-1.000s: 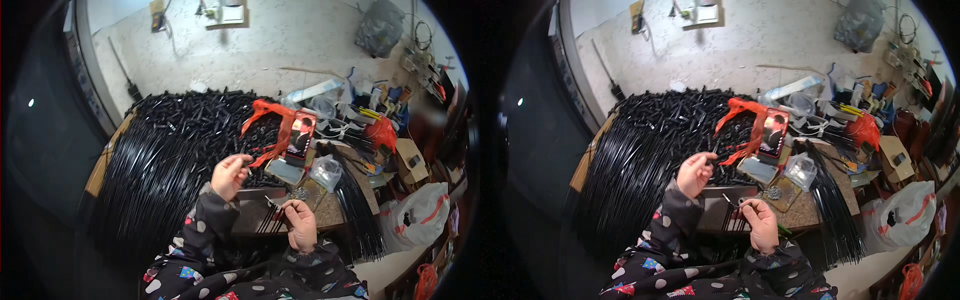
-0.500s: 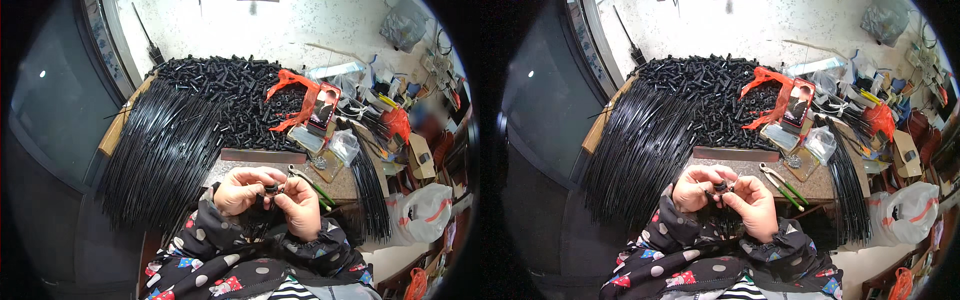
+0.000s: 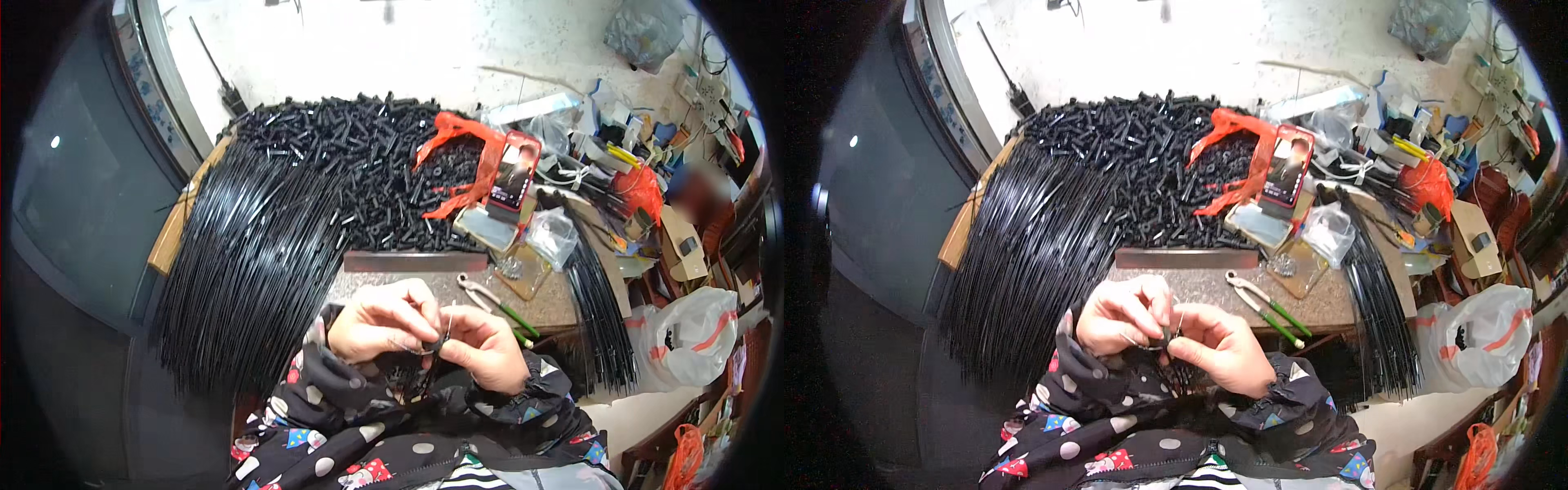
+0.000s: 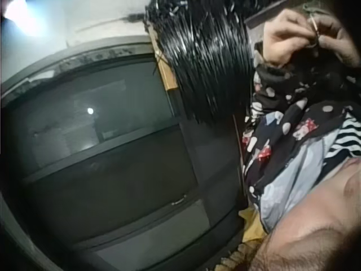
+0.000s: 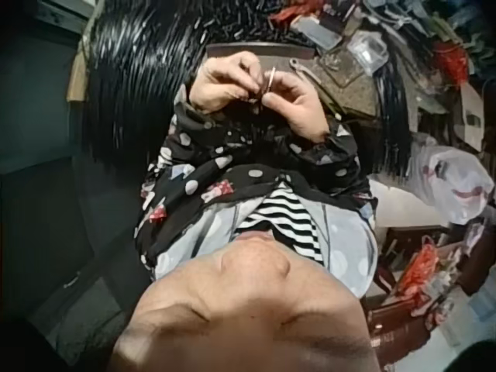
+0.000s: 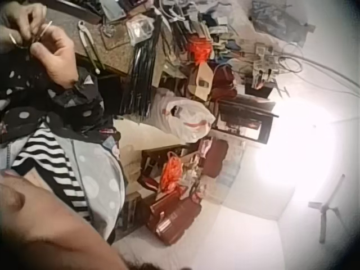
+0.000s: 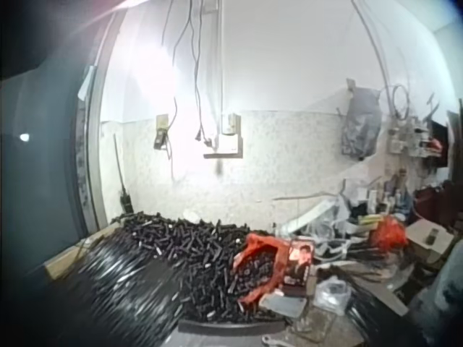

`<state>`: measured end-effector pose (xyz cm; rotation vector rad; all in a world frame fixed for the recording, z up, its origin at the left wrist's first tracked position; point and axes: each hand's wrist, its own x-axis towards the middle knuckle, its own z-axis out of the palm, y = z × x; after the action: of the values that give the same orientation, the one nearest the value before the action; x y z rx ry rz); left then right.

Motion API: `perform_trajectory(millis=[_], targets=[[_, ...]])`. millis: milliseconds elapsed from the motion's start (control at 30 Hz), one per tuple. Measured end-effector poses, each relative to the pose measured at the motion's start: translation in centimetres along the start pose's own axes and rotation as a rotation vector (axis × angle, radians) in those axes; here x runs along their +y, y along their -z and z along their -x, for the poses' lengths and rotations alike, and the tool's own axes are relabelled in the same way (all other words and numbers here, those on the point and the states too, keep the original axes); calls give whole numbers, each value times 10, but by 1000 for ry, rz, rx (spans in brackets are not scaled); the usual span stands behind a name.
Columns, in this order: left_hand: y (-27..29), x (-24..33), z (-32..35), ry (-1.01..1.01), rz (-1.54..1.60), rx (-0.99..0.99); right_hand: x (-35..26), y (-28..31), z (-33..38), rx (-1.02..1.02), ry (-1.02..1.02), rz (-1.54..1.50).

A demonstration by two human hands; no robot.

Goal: Manually assembling components and crimping connectors onto black electrical cables.

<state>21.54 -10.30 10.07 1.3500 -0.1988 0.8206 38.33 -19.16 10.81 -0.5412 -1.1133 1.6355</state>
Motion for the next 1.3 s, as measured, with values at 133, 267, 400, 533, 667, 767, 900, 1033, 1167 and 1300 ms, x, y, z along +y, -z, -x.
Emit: perform_trajectory(millis=[133,267,400,533,667,767,900,1033,1167,1300], targets=[[-11,-20,1,-132,-426,402,3,11,0,156,47,131],[-41,-41,4,-417,-1079,799,18,23,1,422,268,163],[-49,-36,-5,-237,-944,706,23,11,-5,548,350,134],[-51,-43,-4,-159,-453,736,27,10,-5,518,344,37],[-48,-36,1,-54,-282,630,23,12,-1,489,294,42],[-49,-39,2,-51,-269,603,18,10,2,485,284,93],[-56,-36,2,-133,-300,645,19,8,3,483,279,141],[-49,-35,5,-134,-282,591,18,5,3,450,351,295],[-63,-26,2,-20,-257,657,4,4,6,348,232,472],[-66,-17,4,-124,-742,617,9,20,5,211,82,43]])
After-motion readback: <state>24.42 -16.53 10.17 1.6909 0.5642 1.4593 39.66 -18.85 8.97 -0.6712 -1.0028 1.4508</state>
